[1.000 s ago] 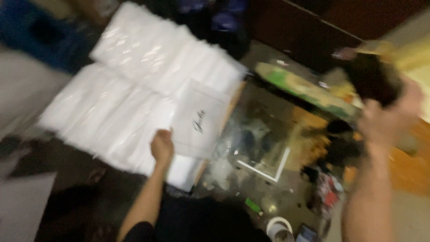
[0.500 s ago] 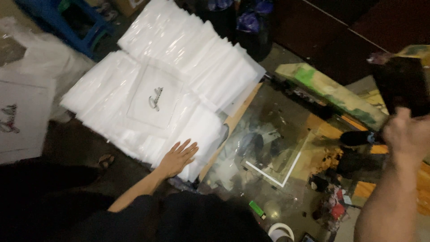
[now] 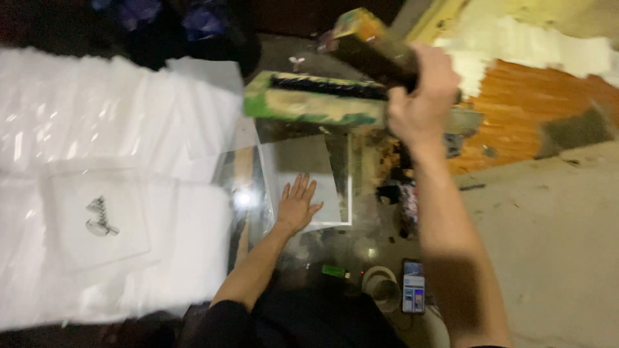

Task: Manually screen printing a logo onto a stack of white sheets or bags using a screen frame and squeegee.

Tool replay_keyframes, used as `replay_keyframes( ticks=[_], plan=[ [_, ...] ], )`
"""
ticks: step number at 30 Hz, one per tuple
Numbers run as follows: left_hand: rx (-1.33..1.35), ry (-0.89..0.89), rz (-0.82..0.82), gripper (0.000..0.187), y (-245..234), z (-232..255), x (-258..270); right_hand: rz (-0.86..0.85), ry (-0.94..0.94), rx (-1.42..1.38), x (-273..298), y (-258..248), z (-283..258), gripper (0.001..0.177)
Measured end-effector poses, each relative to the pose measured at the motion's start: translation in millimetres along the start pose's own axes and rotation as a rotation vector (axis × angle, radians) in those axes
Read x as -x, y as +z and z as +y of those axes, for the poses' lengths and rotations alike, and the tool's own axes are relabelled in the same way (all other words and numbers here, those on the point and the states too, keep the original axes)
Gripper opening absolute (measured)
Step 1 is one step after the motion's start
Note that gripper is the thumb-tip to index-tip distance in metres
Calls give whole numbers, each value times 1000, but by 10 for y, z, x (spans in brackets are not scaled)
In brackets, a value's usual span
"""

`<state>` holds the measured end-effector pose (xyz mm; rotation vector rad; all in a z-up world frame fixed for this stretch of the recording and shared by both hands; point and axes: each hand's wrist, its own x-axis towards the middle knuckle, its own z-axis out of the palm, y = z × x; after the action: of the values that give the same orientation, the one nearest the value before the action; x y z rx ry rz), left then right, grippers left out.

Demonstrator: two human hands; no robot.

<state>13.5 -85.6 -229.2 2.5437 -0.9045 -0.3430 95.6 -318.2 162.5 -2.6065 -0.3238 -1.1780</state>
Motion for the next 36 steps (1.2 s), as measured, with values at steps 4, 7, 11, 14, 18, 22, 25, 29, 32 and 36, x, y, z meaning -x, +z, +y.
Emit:
replay_keyframes(
  ticks=[4,7,11,14,18,22,25,29,32,36],
  plan=[
    [-26,108,-235,84,-208,59,-425,-5,117,53,136,158,10,40],
    [-32,154,-182,86,-59,-81,-510,1,110,72,110,61,-110,52],
    [12,136,-178,84,-218,-11,-564,-19,116,63,86,21,-131,58],
    [35,83,-244,82,-406,93,-630,-16,111,70,97,-31,-114,50],
    [335,-171,151,77,-1163,-271,-646,-23,89,0,75,-17,-55,59],
    [-105,-477,323,65,-1648,-1299,-502,-60,121,15,191,46,96,64],
    [-274,-480,79,61,-1589,-1972,-210,-45,139,17,183,76,96,65],
    [-303,-371,83,58,-1381,-2416,176,-45,124,84,88,112,62,61],
    [-185,-267,291,59,-1342,-2025,288,-9,89,101,-14,103,3,44],
    [218,-118,414,47,-921,-969,407,-32,128,91,-36,8,-130,48]
  ],
)
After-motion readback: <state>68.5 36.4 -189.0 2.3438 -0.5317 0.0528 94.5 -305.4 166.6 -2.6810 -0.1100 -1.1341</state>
